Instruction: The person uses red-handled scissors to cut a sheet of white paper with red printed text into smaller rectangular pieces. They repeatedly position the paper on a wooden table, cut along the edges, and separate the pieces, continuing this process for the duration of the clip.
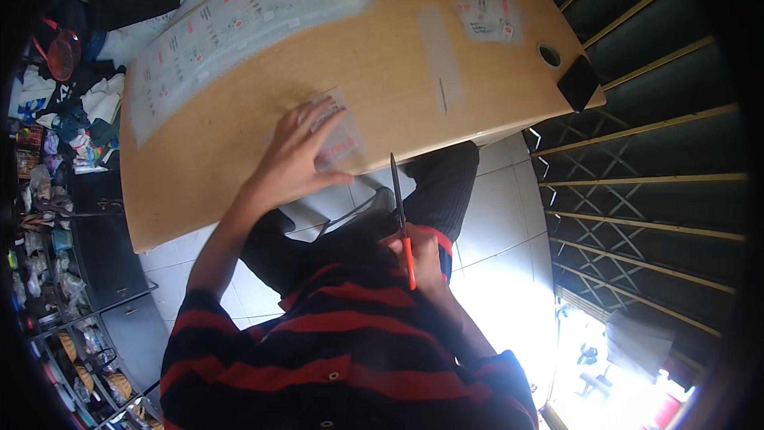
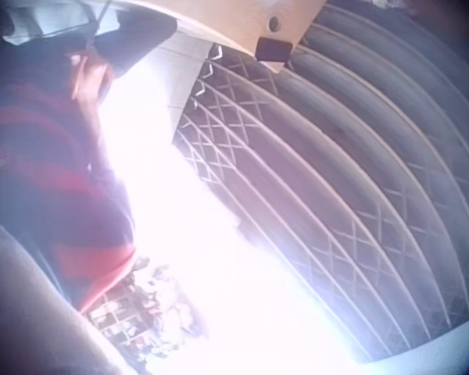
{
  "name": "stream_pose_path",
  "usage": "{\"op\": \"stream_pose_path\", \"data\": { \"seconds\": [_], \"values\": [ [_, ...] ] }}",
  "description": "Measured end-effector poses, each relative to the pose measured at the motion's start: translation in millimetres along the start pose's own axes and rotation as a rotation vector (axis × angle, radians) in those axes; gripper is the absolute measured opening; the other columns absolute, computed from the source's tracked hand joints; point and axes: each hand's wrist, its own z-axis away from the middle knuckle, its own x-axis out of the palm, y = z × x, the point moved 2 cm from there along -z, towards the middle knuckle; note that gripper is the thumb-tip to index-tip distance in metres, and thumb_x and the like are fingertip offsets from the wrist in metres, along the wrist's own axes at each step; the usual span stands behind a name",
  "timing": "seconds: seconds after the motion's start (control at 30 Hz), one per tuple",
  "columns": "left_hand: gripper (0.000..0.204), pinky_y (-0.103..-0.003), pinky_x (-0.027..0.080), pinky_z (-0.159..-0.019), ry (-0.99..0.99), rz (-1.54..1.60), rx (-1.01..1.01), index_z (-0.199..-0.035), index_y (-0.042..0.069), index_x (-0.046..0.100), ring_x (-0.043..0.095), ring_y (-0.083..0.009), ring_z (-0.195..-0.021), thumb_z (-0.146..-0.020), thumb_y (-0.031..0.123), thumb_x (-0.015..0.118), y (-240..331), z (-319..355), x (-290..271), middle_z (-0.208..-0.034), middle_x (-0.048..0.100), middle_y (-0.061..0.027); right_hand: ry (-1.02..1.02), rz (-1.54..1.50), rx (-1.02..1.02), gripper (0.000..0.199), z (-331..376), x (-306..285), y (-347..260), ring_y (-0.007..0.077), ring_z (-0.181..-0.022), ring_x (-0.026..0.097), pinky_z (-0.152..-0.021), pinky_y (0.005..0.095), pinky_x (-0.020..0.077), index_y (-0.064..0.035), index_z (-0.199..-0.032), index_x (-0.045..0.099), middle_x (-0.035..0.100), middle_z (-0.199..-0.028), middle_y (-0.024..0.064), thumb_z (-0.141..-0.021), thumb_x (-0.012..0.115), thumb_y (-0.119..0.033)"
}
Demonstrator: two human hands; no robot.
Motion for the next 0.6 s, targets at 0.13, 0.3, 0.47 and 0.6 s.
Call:
{"op": "stream_pose_path", "data": {
  "seconds": [0.13, 0.3, 0.47, 0.6],
  "values": [
    [0.058, -0.058, 0.035, -0.109, -0.086, -0.150, 0.069, -0.133, 0.012, 0.056, 0.042, -0.0440, -0.132, -0.082, 0.028, 0.078, 16, 31, 15, -0.145, 0.045, -0.0160, -0.039, 0.001, 0.022, 0.073, 1, -5, 16, 0.0156, -0.055, 0.058, -0.051, 0.0323, 0.0434, 0.0034, -0.084, 0.071, 0.064, -0.066, 0.0076, -0.098, 0.047, -0.064],
    [0.031, -0.042, 0.054, -0.093, -0.043, -0.008, 0.038, -0.114, 0.004, 0.070, 0.064, -0.0328, -0.112, -0.083, -0.002, 0.068, 28, 39, -6, -0.120, 0.067, -0.0152, -0.064, -0.046, 0.083, 0.068, 1, -18, 45, 0.0144, -0.052, 0.059, -0.050, 0.0304, 0.0456, 0.0038, -0.083, 0.070, 0.068, -0.069, 0.0095, -0.100, 0.049, -0.059],
    [0.035, -0.041, 0.057, -0.084, 0.199, 0.060, -0.073, -0.112, 0.000, 0.070, 0.071, -0.0342, -0.096, -0.082, -0.014, 0.058, 29, 7, -40, -0.107, 0.072, -0.0184, -0.192, -0.236, 0.259, 0.044, -2, -39, 57, 0.0119, -0.048, 0.060, -0.047, 0.0298, 0.0460, 0.0008, -0.083, 0.064, 0.063, -0.057, 0.0058, -0.099, 0.063, -0.041],
    [0.040, -0.040, 0.056, -0.085, 0.276, -0.010, 0.006, -0.116, 0.000, 0.069, 0.071, -0.0338, -0.098, -0.082, -0.016, 0.056, 27, -49, -55, -0.109, 0.072, -0.0173, -0.391, 0.024, 0.217, 0.053, 4, -48, 85, 0.0191, -0.058, 0.066, -0.059, 0.0348, 0.0525, 0.0004, -0.088, 0.068, 0.064, -0.061, 0.0101, -0.096, 0.062, -0.052]
  ]
}}
